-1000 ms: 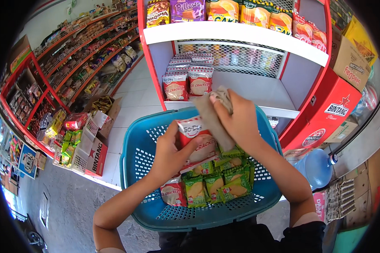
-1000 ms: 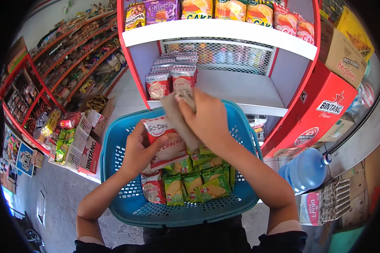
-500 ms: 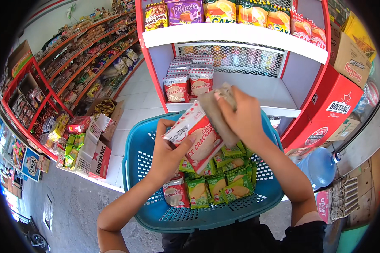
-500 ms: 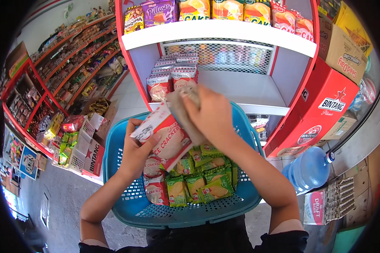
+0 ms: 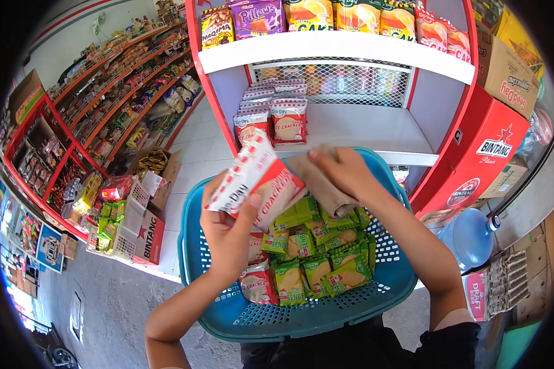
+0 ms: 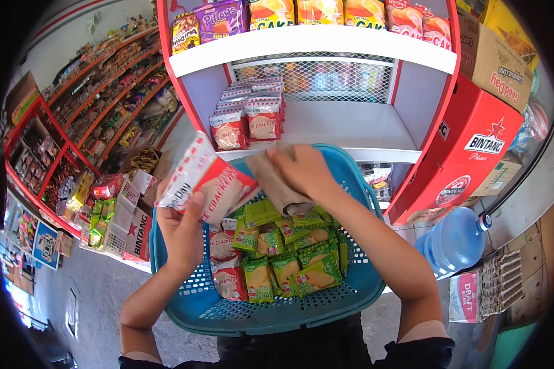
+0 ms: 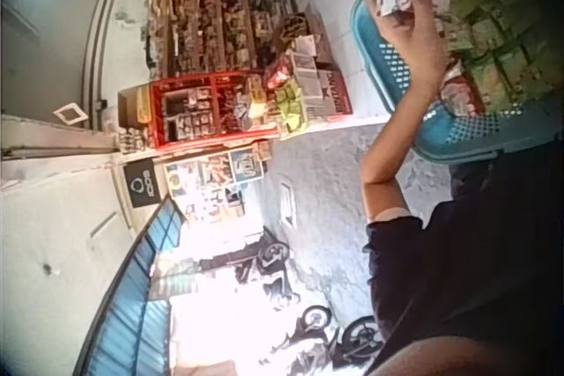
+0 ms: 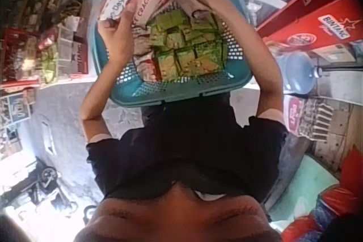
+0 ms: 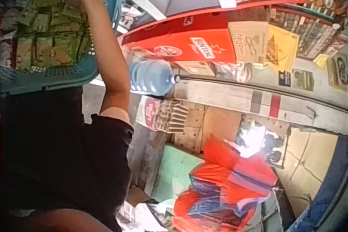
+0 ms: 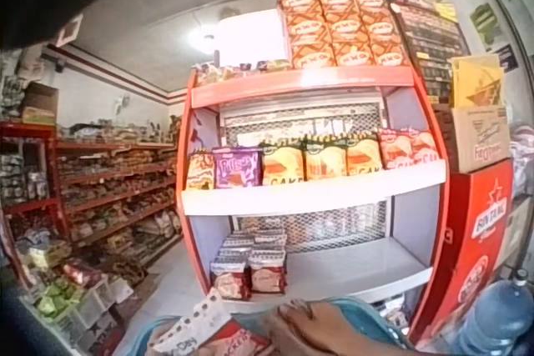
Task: The person wipes the packaging of rice crackers with a cloth while holding them over a blue basket. The person repeatedly picks up individual packs of crackers from the basket, wipes them with a cloth, and places them back into the basket.
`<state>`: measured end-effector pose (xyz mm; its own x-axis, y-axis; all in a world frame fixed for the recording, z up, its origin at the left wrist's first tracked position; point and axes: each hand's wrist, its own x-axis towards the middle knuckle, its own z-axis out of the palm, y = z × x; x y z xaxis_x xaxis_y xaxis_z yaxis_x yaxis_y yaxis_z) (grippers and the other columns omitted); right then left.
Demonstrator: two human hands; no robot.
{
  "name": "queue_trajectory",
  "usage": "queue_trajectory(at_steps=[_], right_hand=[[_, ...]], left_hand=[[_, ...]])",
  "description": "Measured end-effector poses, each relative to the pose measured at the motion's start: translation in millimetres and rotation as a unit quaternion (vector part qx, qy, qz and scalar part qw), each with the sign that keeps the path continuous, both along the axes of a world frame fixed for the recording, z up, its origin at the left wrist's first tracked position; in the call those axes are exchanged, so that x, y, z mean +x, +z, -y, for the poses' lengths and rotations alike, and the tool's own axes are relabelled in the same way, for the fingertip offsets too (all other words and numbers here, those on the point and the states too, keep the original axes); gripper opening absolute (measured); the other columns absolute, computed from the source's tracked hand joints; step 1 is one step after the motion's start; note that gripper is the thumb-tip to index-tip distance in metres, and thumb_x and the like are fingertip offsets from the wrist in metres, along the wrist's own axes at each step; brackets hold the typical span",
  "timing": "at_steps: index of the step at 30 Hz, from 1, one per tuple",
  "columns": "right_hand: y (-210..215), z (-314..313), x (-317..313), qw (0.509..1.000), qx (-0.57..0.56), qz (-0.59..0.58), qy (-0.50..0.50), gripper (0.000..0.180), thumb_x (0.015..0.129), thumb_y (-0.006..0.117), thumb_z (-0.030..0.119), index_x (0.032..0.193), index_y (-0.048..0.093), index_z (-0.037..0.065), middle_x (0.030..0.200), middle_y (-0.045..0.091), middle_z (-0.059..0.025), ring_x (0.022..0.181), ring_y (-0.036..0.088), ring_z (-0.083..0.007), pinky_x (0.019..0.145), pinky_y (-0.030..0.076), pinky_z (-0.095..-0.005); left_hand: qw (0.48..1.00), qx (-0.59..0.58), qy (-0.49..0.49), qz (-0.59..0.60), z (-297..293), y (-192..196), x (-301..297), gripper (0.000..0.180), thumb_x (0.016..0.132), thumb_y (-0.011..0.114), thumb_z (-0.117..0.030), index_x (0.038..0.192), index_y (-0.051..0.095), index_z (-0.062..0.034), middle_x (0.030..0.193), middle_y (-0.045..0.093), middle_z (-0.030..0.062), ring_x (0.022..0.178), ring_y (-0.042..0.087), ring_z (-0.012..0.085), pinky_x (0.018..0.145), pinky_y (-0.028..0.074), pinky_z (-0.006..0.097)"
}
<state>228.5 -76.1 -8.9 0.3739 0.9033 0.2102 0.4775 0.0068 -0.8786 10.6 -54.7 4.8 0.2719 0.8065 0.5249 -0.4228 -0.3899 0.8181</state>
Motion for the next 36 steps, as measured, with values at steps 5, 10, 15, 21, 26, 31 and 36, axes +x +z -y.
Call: queue_trajectory(at_steps=[5, 10, 15, 21, 26, 31, 36], right_hand=[[36.8, 20.6, -9.3, 0.87, -0.018, -0.44, 0.221, 0.055, 0.086, 0.046, 0.053, 0.115, 0.05, 0.007, 0.102, 0.06, -0.0038, 0.087, 0.06, -0.0152, 0.076, 0.049, -0.0273], [30.3, 15.7, -37.2, 0.943, 0.07, -0.242, 0.216, 0.047, 0.089, 0.048, 0.044, 0.11, 0.054, 0.002, 0.091, 0.062, -0.0027, 0.078, 0.058, -0.0082, 0.066, 0.049, -0.0229], [36.1, 17.2, -6.5, 0.948, -0.013, -0.178, 0.264, 0.046, 0.088, 0.049, 0.044, 0.104, 0.057, 0.002, 0.089, 0.062, -0.0024, 0.079, 0.056, -0.0091, 0.07, 0.045, -0.0238], [18.2, 11.4, -14.0, 0.984, 0.171, 0.046, 0.01, 0.053, 0.085, 0.051, 0.05, 0.096, 0.059, -0.001, 0.076, 0.062, -0.0088, 0.067, 0.056, -0.0136, 0.061, 0.045, -0.0287], [32.6, 20.4, -68.3, 0.964, 0.183, 0.189, -0.045, 0.037, 0.085, 0.052, 0.038, 0.082, 0.056, 0.001, 0.068, 0.06, -0.0193, 0.063, 0.059, -0.0364, 0.054, 0.047, -0.0407], [26.8, 2.3, -39.9, 0.931, 0.168, 0.295, -0.134, 0.034, 0.083, 0.054, 0.034, 0.078, 0.055, 0.0, 0.067, 0.058, -0.0201, 0.061, 0.057, -0.0372, 0.053, 0.044, -0.043], [36.6, 4.5, -28.2, 0.945, 0.21, 0.204, -0.143, 0.032, 0.083, 0.054, 0.033, 0.084, 0.056, 0.0, 0.067, 0.059, -0.0181, 0.057, 0.058, -0.0354, 0.051, 0.046, -0.0441]], left_hand=[[0.98, -0.121, -0.04, 0.153, -10.7, 8.8, 4.1, 0.04, 0.086, 0.057, -0.01, 0.117, 0.033, -0.0078, 0.113, 0.05, 0.008, 0.105, 0.049, 0.0139, 0.09, 0.042, 0.031], [0.974, -0.177, -0.105, 0.093, -8.6, 4.3, 3.0, 0.026, 0.089, 0.052, -0.021, 0.108, 0.038, -0.01, 0.104, 0.054, 0.0068, 0.097, 0.054, 0.0144, 0.083, 0.044, 0.031], [0.927, -0.303, -0.221, -0.033, -6.4, 16.8, -10.0, 0.047, 0.09, 0.04, -0.047, 0.107, 0.05, -0.0036, 0.1, 0.06, 0.0099, 0.088, 0.06, 0.0172, 0.073, 0.049, 0.028], [0.926, -0.258, -0.237, -0.137, -10.6, -5.7, 5.6, 0.059, 0.091, 0.032, -0.051, 0.131, 0.029, -0.0073, 0.124, 0.046, 0.0121, 0.108, 0.053, 0.0204, 0.084, 0.048, 0.032], [0.924, -0.267, -0.248, -0.116, -7.3, -12.6, 12.0, 0.058, 0.092, 0.022, -0.051, 0.133, 0.026, -0.011, 0.125, 0.045, 0.0116, 0.111, 0.05, 0.0225, 0.084, 0.05, 0.04], [0.936, -0.209, -0.25, -0.132, -1.0, -0.6, 7.7, 0.06, 0.09, 0.023, -0.056, 0.136, 0.022, -0.0166, 0.129, 0.041, 0.011, 0.112, 0.05, 0.0265, 0.082, 0.051, 0.043], [0.941, -0.219, -0.237, -0.1, -3.0, -0.8, 7.8, 0.058, 0.091, 0.023, -0.053, 0.136, 0.02, -0.0177, 0.131, 0.038, 0.0099, 0.115, 0.047, 0.0246, 0.088, 0.048, 0.041]])
